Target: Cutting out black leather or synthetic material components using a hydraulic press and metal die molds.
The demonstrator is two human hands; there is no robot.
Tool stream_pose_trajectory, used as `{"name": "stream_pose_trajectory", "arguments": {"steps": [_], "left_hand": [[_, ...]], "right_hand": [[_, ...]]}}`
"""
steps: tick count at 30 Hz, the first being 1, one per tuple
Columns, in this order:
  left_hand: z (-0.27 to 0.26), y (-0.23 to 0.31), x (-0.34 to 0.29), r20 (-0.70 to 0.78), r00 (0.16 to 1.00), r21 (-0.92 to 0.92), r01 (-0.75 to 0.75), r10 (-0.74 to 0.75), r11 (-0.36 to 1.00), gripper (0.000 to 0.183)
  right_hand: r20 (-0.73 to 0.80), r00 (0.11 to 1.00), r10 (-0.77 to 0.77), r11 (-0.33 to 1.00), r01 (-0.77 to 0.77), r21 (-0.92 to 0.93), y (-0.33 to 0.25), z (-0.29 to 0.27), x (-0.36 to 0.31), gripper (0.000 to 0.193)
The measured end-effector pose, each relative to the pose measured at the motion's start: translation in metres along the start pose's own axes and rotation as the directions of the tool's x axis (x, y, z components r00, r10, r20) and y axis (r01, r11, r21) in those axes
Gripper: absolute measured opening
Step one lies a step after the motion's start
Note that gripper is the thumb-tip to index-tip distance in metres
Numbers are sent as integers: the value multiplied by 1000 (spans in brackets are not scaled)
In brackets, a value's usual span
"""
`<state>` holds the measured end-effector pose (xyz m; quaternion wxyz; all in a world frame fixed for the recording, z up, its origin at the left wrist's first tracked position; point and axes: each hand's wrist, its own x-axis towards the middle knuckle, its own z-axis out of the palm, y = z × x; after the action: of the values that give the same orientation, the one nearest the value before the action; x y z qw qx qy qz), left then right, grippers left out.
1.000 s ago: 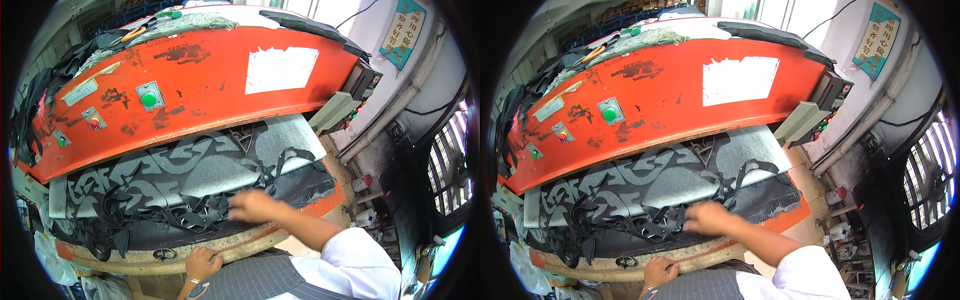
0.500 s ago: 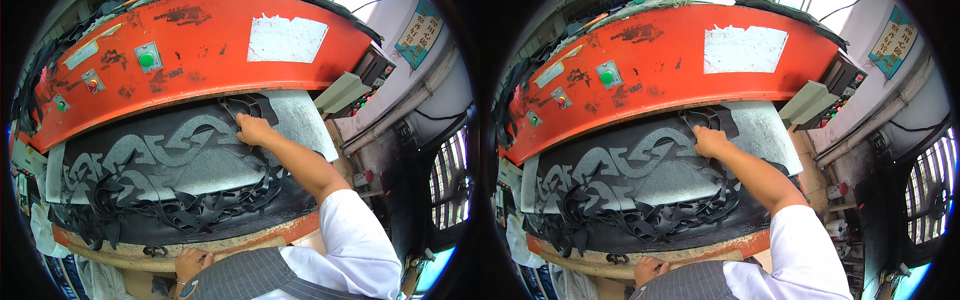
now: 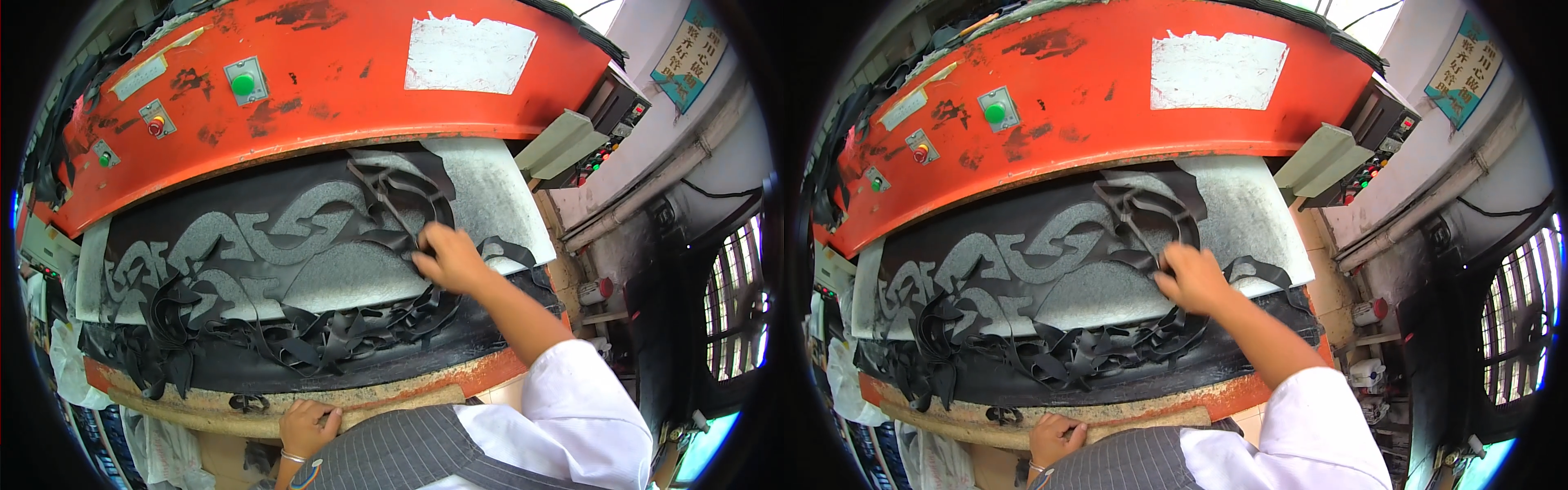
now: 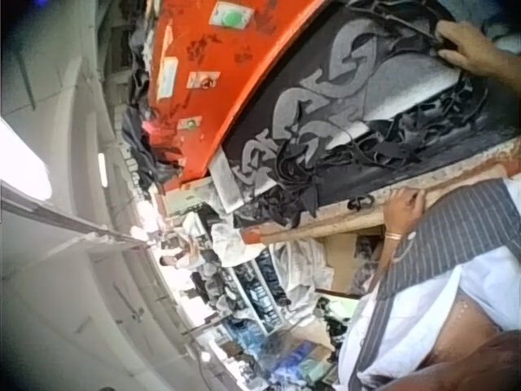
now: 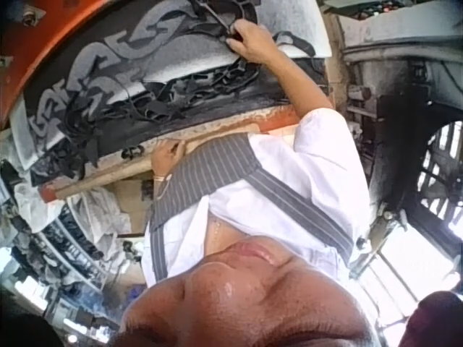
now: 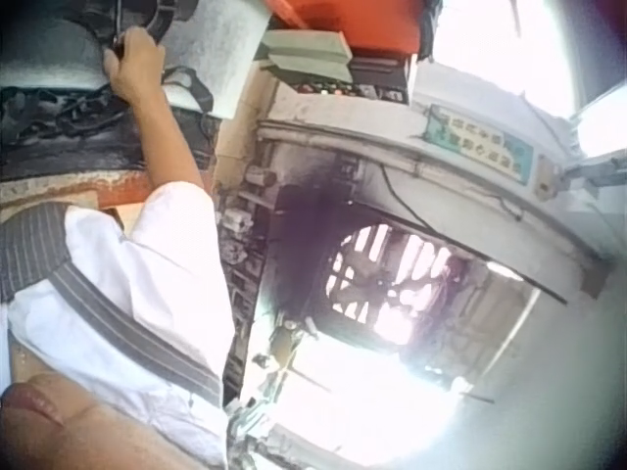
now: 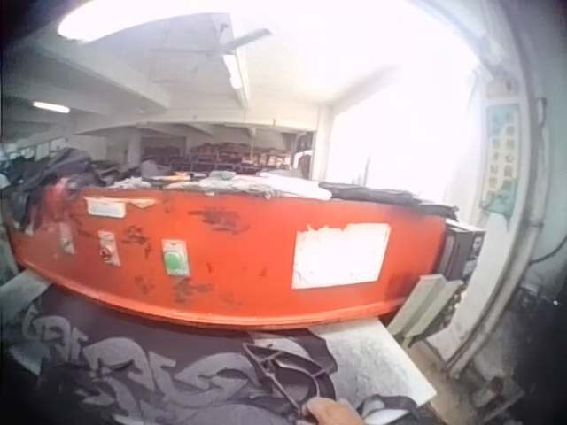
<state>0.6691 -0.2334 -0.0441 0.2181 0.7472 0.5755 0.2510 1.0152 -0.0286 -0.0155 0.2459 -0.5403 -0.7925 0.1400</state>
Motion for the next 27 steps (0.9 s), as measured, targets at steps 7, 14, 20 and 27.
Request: {"name": "stream_pose_trajectory", "arguments": {"steps": [7,14,20,27], "left_hand": [[-43,-4,48,-248,942,-350,131,-227,927,14],[-6,61,208,-12,996,-312,-89,89,946,21],[73,105,261,154,981,365,51,-114,929,61],[104,105,261,297,953,371,-54,-64,927,35]], "right_hand": [[221,745,-629,769,638,38,-33,-27,-134,27],[445,659,-606,764,638,95,-27,-13,-141,26],[64,847,-528,847,519,118,-36,-43,-76,22],[105,994,-21,997,28,-67,16,27,57,54]]}}
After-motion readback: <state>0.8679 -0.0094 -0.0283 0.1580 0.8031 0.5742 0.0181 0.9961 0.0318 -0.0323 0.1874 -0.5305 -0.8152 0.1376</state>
